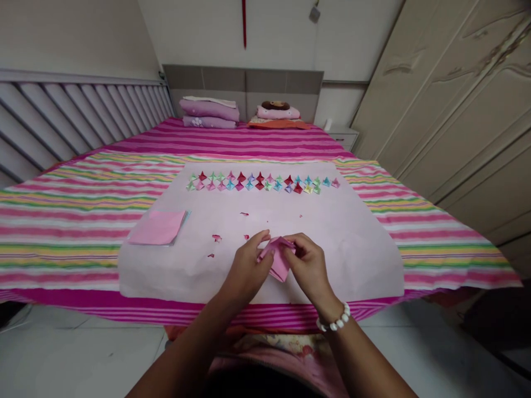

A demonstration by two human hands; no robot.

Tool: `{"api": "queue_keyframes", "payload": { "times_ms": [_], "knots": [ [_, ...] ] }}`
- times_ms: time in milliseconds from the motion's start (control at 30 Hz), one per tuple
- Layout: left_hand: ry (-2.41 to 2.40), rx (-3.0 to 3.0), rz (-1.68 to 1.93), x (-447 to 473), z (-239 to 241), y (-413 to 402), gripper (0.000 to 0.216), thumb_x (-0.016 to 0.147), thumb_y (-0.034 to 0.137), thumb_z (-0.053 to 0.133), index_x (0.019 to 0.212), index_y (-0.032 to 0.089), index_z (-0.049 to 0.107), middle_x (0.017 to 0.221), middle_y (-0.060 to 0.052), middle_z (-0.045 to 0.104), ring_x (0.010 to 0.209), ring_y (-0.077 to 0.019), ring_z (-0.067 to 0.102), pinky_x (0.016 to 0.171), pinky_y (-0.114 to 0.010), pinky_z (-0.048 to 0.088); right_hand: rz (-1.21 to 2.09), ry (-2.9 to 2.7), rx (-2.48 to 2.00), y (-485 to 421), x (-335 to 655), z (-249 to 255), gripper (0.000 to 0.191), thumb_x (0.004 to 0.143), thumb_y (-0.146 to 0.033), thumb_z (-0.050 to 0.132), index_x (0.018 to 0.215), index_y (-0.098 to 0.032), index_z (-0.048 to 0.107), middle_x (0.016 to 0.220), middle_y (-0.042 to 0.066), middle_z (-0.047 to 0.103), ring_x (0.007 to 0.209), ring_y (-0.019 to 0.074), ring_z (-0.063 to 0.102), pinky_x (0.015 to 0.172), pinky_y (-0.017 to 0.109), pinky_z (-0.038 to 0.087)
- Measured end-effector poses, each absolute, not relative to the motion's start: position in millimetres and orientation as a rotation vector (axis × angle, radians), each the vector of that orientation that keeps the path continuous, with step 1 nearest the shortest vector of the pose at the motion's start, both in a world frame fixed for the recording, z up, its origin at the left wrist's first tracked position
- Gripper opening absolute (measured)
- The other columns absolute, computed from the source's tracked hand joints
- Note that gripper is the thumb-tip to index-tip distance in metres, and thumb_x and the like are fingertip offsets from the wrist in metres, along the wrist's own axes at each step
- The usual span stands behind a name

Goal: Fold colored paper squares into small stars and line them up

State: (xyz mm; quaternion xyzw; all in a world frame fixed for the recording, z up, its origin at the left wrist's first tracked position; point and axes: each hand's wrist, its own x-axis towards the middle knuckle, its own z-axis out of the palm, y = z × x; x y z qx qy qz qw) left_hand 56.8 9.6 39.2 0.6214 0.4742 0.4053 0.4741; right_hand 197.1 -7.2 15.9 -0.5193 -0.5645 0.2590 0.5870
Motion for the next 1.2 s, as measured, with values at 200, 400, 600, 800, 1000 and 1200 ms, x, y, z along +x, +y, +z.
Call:
{"api": "queue_keyframes", "payload": {
  "times_ms": [200,400,600,800,1000,1200],
  "knots": [
    [1.093,1.510,1.036,56,41,13,0.053,0.074,0.002,0.049,0.124,0.017,0.059,0.126,-0.010,0.063,0.111,-0.0218,0.061,0.095,-0.033,0.047,0.619,-1.242,-1.098,-8,198,23,0.026,0.071,-0.008,0.057,0.080,-0.025,0.075,0.086,0.004,0.066,0.083,0.0195,0.061,0.069,0.031,0.045],
    [0.866,1.338,0.991,48,49,14,0.026,0.076,0.018,0.062,0.100,0.018,0.071,0.108,-0.007,0.072,0.104,-0.0225,0.064,0.095,-0.036,0.047,0.711,-1.212,-1.002,-14,203,26,0.022,0.075,-0.013,0.059,0.077,-0.027,0.076,0.094,0.005,0.066,0.092,0.0208,0.060,0.075,0.033,0.046],
    [0.750,1.209,0.811,30,51,14,0.045,0.068,0.016,0.074,0.112,0.021,0.068,0.114,-0.007,0.069,0.107,-0.0235,0.061,0.091,-0.035,0.046,0.717,-1.282,-1.010,-23,208,28,0.019,0.077,-0.015,0.061,0.080,-0.027,0.076,0.100,0.006,0.064,0.098,0.0229,0.059,0.082,0.035,0.046],
    [0.813,1.257,0.906,31,49,10,0.036,0.077,0.028,0.066,0.112,0.021,0.069,0.121,-0.009,0.067,0.121,-0.0270,0.053,0.102,-0.039,0.038,1.024,-1.041,-0.899,-24,211,26,0.030,0.081,-0.029,0.060,0.109,-0.026,0.068,0.121,0.008,0.063,0.106,0.0256,0.057,0.088,0.038,0.045],
    [0.885,1.278,1.027,50,43,6,0.035,0.073,0.034,0.072,0.105,0.018,0.069,0.111,-0.009,0.069,0.107,-0.0248,0.060,0.091,-0.034,0.046,1.276,-0.826,-0.995,-17,199,24,0.021,0.063,-0.032,0.081,0.076,-0.018,0.072,0.071,0.002,0.069,0.064,0.0158,0.059,0.064,0.028,0.046],
    [0.896,1.329,1.021,54,46,17,0.035,0.070,0.027,0.075,0.103,0.017,0.066,0.076,-0.001,0.068,0.072,-0.0157,0.062,0.065,-0.025,0.047,1.212,-0.971,-1.028,-16,196,25,0.018,0.060,-0.029,0.083,0.061,-0.017,0.069,0.058,-0.002,0.063,0.055,0.0120,0.051,0.055,0.025,0.040]
  ]
}}
